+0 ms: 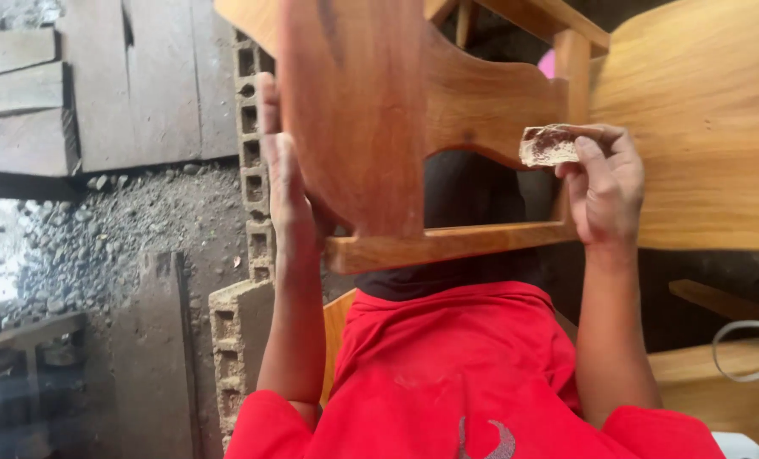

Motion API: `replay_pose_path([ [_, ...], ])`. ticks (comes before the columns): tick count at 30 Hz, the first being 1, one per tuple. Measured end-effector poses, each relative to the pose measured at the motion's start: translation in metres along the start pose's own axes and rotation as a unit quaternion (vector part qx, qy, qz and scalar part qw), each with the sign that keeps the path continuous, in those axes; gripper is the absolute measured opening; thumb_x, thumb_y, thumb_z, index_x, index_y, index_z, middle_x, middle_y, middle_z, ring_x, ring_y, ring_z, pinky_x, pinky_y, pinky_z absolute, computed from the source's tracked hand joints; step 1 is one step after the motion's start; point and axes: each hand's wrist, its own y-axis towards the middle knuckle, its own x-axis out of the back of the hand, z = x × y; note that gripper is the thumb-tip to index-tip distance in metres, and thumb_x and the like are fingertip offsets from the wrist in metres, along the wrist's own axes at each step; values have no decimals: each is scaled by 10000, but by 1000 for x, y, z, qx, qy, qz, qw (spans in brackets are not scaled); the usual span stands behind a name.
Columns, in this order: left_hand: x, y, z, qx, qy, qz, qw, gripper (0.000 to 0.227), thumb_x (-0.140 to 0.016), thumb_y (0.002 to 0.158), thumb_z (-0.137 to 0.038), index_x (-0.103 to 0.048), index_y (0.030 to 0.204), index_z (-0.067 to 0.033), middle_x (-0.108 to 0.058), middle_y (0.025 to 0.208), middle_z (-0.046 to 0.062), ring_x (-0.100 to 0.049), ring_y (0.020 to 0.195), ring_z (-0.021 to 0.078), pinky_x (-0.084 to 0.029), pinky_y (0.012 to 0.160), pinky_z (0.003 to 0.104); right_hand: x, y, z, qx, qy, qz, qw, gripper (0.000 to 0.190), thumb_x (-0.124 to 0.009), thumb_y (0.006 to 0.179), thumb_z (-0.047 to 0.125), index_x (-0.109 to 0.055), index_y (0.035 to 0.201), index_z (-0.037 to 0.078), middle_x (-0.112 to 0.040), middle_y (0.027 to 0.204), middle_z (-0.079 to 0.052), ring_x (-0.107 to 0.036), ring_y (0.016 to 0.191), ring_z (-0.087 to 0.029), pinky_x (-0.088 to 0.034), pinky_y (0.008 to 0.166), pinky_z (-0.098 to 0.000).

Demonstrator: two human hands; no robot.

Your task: The person sands the backrest of a wooden chair using a piece of sandpaper. They hold the chair with their left hand and rub the sandpaper against the curved wooden surface with their right hand, focusing on the edges and corners.

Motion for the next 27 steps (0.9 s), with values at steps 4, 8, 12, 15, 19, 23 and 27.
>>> replay_pose_path([
  [4,4,-12,4,-29,175,-14,984,520,-490,1188,-384,-241,1644,-351,-93,1788,47,-252,1639,335,-296,1366,604,35,-13,-19,-3,54,-53,997,404,-626,996,-37,-508,1282,223,-614,1061,-100,-580,742,-129,-498,572,-193],
  [8,8,-8,5,-39,172,2,984,627,-587,1169,-256,-205,1661,-321,-121,1782,21,-256,1661,299,-286,1390,535,64,-11,-36,-89,184,-156,966,238,-674,979,21,-642,1033,251,-697,927,10,-596,634,-47,-528,652,-208],
  [12,-1,-9,0,-36,162,-4,986,651,-645,1114,-235,-272,1647,-239,-279,1745,42,-367,1605,272,-313,1384,442,81,-23,-35,-89,235,-143,957,250,-652,967,4,-708,1051,233,-763,1097,-43,-519,609,-44,-453,592,-188],
  [15,-19,-14,-13,-10,124,10,992,679,-651,1115,-280,-229,1646,-298,-284,1751,68,-428,1564,324,-405,1376,549,57,-60,-20,-91,149,-108,979,264,-607,890,-13,-683,1132,63,-736,1107,-141,-695,739,-167,-584,595,-202],
  [19,-9,-11,-8,-35,152,33,987,645,-642,1144,-282,-244,1652,-287,-291,1751,56,-409,1583,314,-379,1397,540,57,-105,-35,-91,54,21,994,478,-619,979,156,-501,1417,6,-553,1468,-154,-551,1268,-157,-488,930,-236],
  [23,-10,-12,-9,-51,177,41,982,595,-585,1199,-210,-240,1673,-312,-249,1777,20,-368,1605,292,-346,1434,532,76,-122,-49,63,-369,-16,927,343,-606,1031,94,-624,1367,29,-499,1199,-109,-556,1162,-206,-452,1015,-306],
  [27,-18,-18,-12,-74,214,63,972,553,-512,1260,-178,-197,1691,-321,-243,1815,124,-389,1647,398,-391,1476,601,88,-124,-49,224,-544,-104,802,213,-634,1054,69,-751,1228,36,-450,1498,-210,-494,1199,-359,-450,986,-461],
])
